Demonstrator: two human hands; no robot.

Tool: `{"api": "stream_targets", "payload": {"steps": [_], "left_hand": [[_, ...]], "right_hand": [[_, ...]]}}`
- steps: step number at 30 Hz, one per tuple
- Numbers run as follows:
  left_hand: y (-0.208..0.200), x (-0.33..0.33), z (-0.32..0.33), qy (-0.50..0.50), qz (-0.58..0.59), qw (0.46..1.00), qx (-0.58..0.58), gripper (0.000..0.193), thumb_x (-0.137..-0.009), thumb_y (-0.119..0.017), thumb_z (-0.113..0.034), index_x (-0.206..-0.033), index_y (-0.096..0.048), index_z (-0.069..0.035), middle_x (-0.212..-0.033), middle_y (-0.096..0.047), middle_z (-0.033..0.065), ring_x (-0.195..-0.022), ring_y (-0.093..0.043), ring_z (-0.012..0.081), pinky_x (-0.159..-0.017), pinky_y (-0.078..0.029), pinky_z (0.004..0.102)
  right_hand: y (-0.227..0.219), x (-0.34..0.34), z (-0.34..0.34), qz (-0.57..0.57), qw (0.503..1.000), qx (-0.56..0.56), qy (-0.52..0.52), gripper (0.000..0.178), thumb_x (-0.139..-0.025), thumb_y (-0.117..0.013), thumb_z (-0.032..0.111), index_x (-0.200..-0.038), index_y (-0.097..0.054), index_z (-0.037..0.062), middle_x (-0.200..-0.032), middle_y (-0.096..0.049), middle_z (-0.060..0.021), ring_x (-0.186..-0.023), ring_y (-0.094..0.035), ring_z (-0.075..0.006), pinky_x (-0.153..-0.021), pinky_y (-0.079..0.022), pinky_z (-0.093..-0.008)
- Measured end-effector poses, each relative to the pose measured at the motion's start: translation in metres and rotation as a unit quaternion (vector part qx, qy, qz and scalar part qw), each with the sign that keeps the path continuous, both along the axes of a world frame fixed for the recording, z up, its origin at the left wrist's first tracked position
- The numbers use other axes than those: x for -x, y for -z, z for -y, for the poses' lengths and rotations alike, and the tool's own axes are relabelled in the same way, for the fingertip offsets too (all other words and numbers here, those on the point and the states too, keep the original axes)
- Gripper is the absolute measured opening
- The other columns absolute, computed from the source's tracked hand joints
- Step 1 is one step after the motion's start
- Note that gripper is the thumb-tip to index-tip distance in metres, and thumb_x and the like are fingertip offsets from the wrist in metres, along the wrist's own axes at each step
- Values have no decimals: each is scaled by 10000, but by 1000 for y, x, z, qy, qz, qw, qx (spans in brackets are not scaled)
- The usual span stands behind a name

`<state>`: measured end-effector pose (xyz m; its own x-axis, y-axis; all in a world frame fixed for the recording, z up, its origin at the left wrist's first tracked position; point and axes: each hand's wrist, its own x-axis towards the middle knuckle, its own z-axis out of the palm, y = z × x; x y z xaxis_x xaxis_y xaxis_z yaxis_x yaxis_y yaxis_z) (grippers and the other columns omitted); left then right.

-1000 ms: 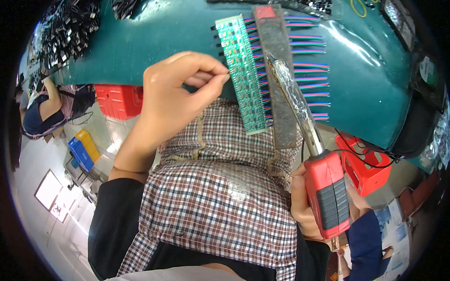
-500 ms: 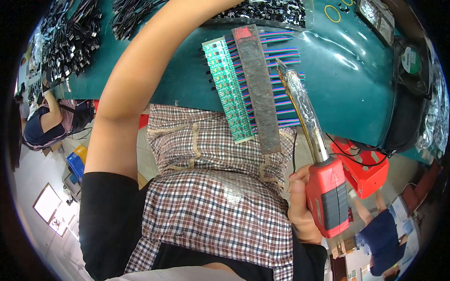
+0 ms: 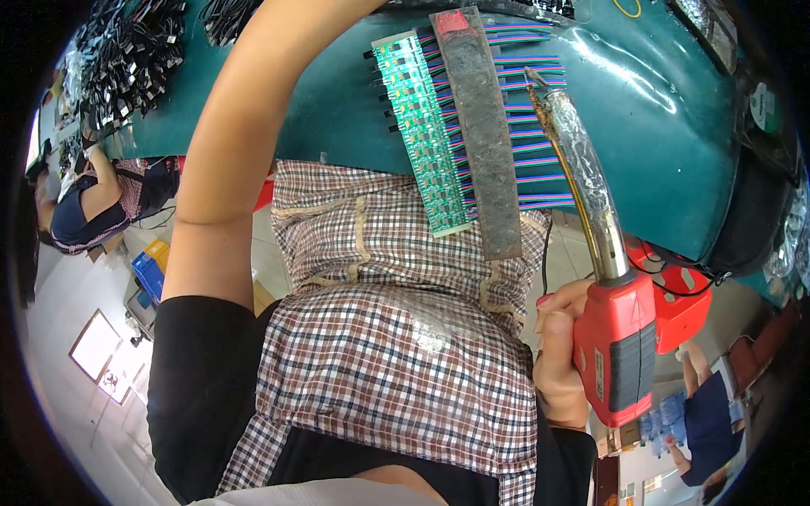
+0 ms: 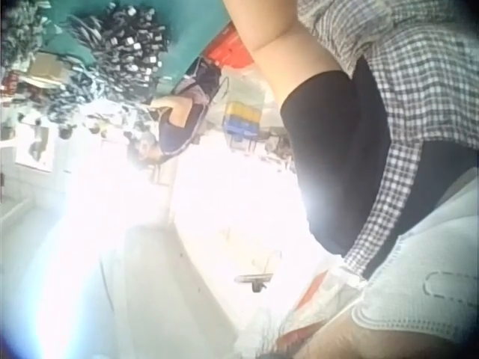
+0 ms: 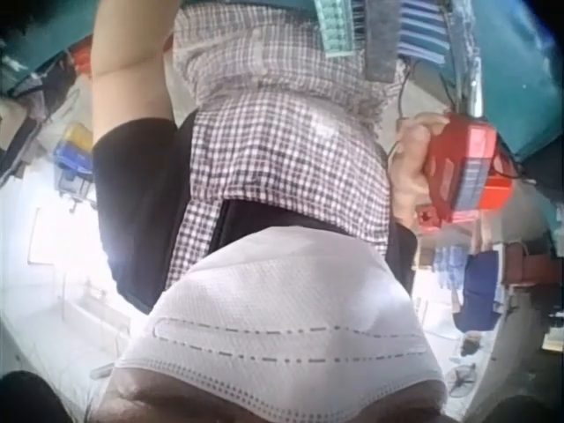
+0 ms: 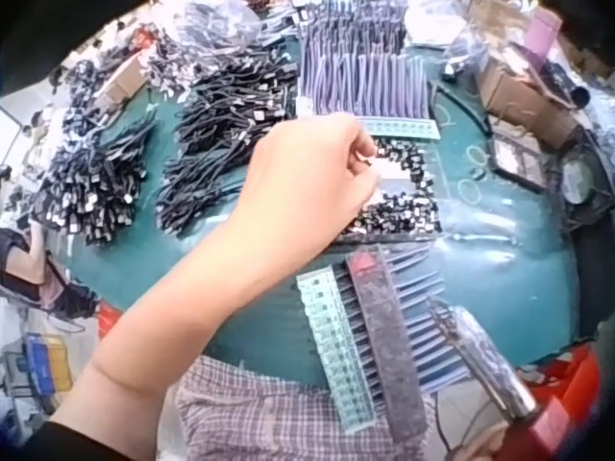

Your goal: The person solders wires onto circuit boards using a soldering iron, replaces the finished circuit board under a metal weight, and attaches and solders more wires onto the new board.

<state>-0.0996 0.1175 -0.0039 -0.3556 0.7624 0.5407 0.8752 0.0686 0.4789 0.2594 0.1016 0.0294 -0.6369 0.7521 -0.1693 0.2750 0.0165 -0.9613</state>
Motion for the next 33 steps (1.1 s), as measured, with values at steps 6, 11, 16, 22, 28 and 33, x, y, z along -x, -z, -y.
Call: {"api": "stream_targets", "payload": {"steps": [6, 11, 16, 22, 28, 33], "left_hand": [[-47, -53, 70, -12, 224, 968, 111, 77, -853, -698, -88, -884, -719, -21, -803, -719, 148, -748, -716, 326, -707, -559, 426], [-15, -82, 131, 11, 220, 967, 126, 111, -855, -779, 27, -961, -758, 3, -893, -750, 72, -792, -726, 134, -693, -602, 242], [8, -102, 141, -21, 269, 957, 106, 72, -853, -769, -43, -915, -733, -49, -846, -729, 62, -709, -730, 175, -614, -577, 271], [14, -102, 140, -24, 294, 951, 89, 122, -828, -770, 56, -935, -745, 2, -891, -746, 73, -766, -741, 137, -705, -628, 252], [16, -102, 138, -27, 272, 957, 96, 132, -804, -770, 52, -922, -742, -1, -862, -738, 64, -760, -739, 127, -694, -625, 244], [15, -102, 138, -27, 274, 956, 98, 124, -799, -770, 49, -909, -743, 0, -854, -737, 61, -758, -740, 125, -684, -622, 240]], "right_hand": [[1, -13, 0, 38, 999, 13, -8, 187, -1027, -530, 145, -927, -486, -6, -705, -451, -50, -493, -392, -75, -489, -383, -250], [-7, -12, -2, 89, 989, -15, -118, 181, -1016, -575, 146, -933, -495, 7, -831, -540, -96, -535, -436, -79, -539, -419, -247], [-8, -15, 0, 145, 977, -16, -155, 205, -994, -619, 153, -893, -504, 17, -858, -560, -105, -557, -447, -92, -560, -430, -259], [-3, -20, 1, 144, 972, -50, -181, 172, -986, -630, 135, -905, -531, 20, -826, -561, -88, -608, -457, -104, -601, -434, -268], [-2, -18, 7, 177, 970, -57, -157, 109, -977, -624, 96, -975, -573, 0, -847, -578, -88, -642, -475, -119, -615, -425, -267], [1, -23, 1, 170, 960, -64, -214, 84, -981, -614, 57, -995, -542, 16, -869, -583, -106, -685, -497, -126, -628, -430, -267]]}}
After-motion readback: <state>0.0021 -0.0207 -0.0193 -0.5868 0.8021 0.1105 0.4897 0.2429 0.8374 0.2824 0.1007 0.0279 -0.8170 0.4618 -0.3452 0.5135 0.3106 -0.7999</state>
